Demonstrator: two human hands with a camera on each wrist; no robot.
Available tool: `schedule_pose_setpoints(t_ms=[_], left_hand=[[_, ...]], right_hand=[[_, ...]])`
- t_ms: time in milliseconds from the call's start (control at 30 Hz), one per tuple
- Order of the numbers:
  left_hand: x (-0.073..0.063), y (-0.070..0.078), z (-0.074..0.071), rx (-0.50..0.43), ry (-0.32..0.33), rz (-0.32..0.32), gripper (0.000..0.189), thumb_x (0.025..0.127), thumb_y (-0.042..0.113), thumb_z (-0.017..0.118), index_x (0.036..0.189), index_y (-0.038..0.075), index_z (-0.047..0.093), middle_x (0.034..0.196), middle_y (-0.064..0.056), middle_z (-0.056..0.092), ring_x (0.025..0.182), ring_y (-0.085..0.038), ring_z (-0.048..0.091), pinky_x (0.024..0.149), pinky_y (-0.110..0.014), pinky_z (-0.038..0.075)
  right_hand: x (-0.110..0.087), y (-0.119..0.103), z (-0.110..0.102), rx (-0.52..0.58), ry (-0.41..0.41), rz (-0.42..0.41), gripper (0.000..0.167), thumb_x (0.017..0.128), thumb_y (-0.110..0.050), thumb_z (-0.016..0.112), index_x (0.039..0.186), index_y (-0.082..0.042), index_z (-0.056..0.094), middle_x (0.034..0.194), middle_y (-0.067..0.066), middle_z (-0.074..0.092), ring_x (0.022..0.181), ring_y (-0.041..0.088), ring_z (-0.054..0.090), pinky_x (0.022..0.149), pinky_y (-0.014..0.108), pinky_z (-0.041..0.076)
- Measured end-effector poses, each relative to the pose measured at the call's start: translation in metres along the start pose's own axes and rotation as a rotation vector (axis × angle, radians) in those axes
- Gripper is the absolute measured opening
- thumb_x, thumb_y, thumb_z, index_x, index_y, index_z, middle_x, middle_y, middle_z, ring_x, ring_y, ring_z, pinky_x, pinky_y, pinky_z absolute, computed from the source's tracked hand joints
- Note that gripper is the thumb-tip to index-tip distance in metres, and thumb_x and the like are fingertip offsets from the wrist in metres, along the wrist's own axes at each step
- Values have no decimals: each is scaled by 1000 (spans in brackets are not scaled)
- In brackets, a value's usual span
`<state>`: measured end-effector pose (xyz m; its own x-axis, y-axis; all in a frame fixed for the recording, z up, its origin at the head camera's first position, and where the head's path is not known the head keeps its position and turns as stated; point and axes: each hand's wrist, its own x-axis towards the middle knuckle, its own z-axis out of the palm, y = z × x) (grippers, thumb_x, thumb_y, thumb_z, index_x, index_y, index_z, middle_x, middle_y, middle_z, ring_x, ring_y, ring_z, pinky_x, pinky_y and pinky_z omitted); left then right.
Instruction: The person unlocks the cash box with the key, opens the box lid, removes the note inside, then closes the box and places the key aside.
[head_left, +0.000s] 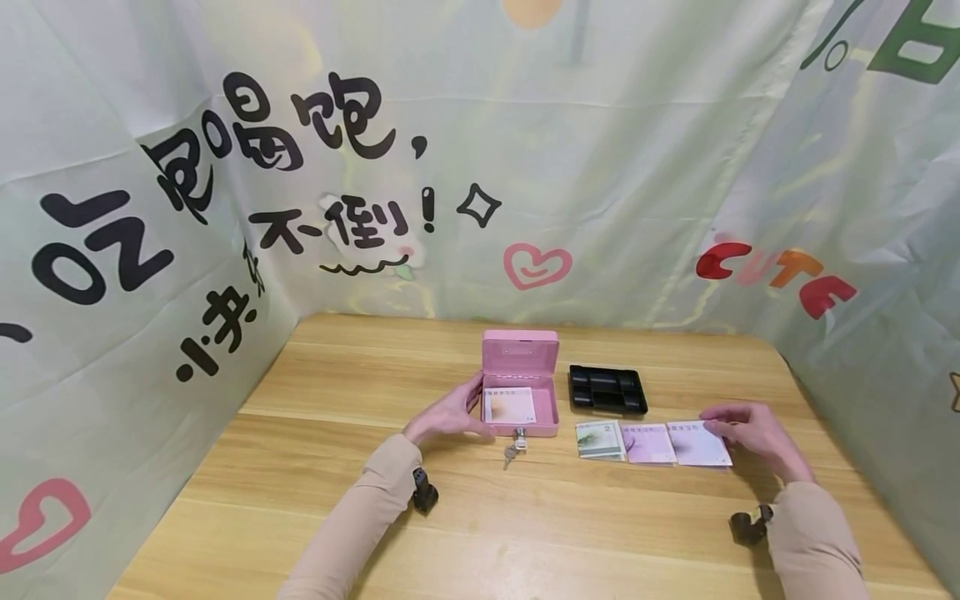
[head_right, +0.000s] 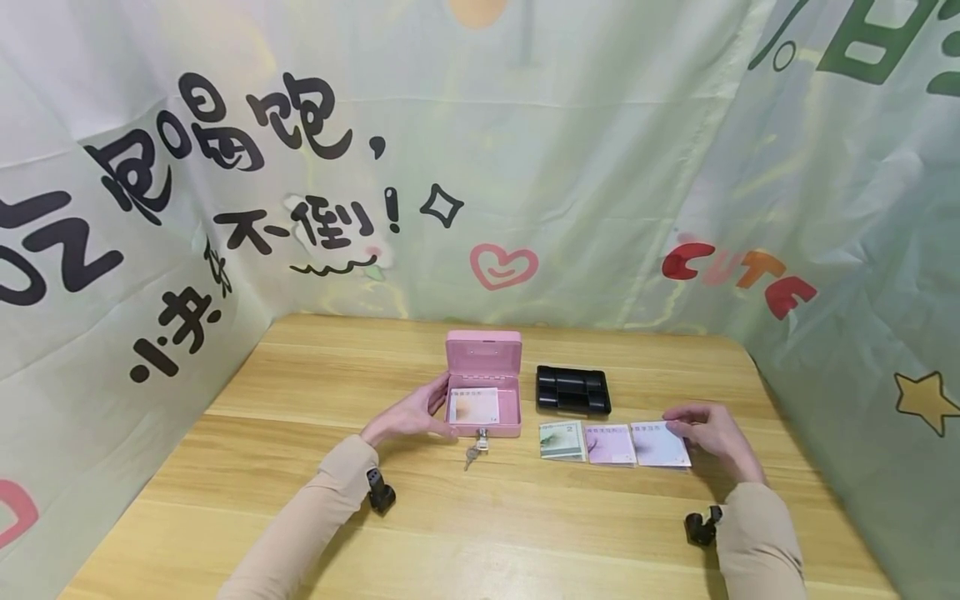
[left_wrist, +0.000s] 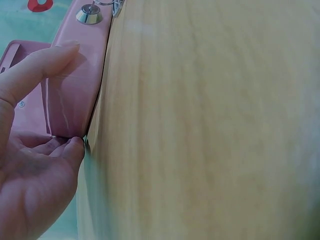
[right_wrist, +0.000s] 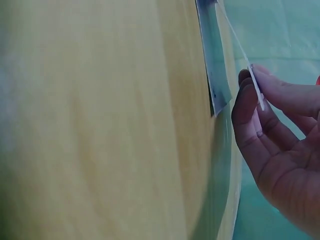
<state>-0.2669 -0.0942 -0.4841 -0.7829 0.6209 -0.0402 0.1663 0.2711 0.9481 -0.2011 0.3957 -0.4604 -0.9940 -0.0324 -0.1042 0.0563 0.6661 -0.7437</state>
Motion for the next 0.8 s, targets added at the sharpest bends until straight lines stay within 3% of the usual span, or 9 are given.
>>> schedule_pose_setpoints(t_ms=[433,800], left_hand=[[-1,1,-1,18,-4,-5,123,72,-3,83,162,4,-1,171,-16,4,158,-34,12,132,-44,13],[-1,2,-1,11,-2,-4,123,72,-3,83,161,3,-2,171,-17,3,158,-33,11,132,-44,13]], right_hand=[[1,2,-1,22,31,0,41,95,-14,67,120,18,61,92,-3,73,72,-2,57,61,20,51],[-1,5,0,31,183,-28,44,96,-21,68,122,14,63,83,-31,65,74,-9,60,64,14,50]])
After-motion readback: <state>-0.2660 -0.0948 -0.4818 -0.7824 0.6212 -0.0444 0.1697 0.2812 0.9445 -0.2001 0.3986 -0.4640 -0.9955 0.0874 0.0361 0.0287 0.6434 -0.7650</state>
